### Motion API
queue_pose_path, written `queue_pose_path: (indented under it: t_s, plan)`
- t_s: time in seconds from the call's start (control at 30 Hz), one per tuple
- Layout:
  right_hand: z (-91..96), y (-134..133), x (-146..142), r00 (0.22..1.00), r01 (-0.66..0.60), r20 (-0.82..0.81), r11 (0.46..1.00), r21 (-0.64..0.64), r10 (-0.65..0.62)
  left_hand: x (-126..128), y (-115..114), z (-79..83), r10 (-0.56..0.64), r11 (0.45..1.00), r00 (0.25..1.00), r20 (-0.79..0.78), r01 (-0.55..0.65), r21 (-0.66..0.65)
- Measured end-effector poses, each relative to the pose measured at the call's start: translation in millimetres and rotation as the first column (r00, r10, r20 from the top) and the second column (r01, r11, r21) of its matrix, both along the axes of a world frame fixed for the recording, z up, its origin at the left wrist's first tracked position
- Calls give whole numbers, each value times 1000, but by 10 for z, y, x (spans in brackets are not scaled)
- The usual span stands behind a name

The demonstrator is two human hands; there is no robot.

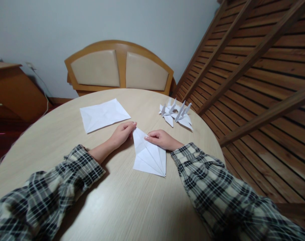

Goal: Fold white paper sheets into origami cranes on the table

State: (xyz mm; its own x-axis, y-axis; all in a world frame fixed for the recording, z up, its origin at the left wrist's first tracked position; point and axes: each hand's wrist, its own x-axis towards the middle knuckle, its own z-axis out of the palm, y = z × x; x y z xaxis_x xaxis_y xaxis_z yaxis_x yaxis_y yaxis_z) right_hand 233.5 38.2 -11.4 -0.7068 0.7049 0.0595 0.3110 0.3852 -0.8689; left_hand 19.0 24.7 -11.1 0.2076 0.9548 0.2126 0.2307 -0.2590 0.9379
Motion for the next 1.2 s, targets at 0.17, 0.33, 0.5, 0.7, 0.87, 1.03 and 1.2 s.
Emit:
queue_pose_path:
  t_s: [0.17, 0.33, 0.5, 0.7, 0.87, 1.03, 1.2]
  plan:
    - [-6, 9, -6, 1000, 2, -8, 1000, -4, -2, 14, -3, 4, 5, 1000, 1000, 11, -5, 13]
    - [-14, 9, -20, 996, 46, -79, 997, -62, -50, 21, 26, -28, 54, 998, 998, 30, -54, 22]
    - [-51, 13, -46, 946, 150, -245, 956, -253, -213, 28, 32, -16, 29, 999, 997, 70, -31, 38]
    - [-124, 66, -62, 847, 220, -376, 892, -394, -375, 17, 39, 2, 3, 997, 1000, 1, -3, 79]
    - [-166, 100, -58, 808, 237, -424, 884, -403, -409, 12, 30, -26, -101, 993, 992, 71, 105, -54]
    - [-137, 85, -68, 813, 235, -414, 882, -409, -409, 15, 6, -28, -139, 983, 978, 158, 155, -95]
    - [-96, 49, -80, 827, 198, -418, 890, -410, -377, 23, -1, -4, -117, 984, 979, 169, 137, -111]
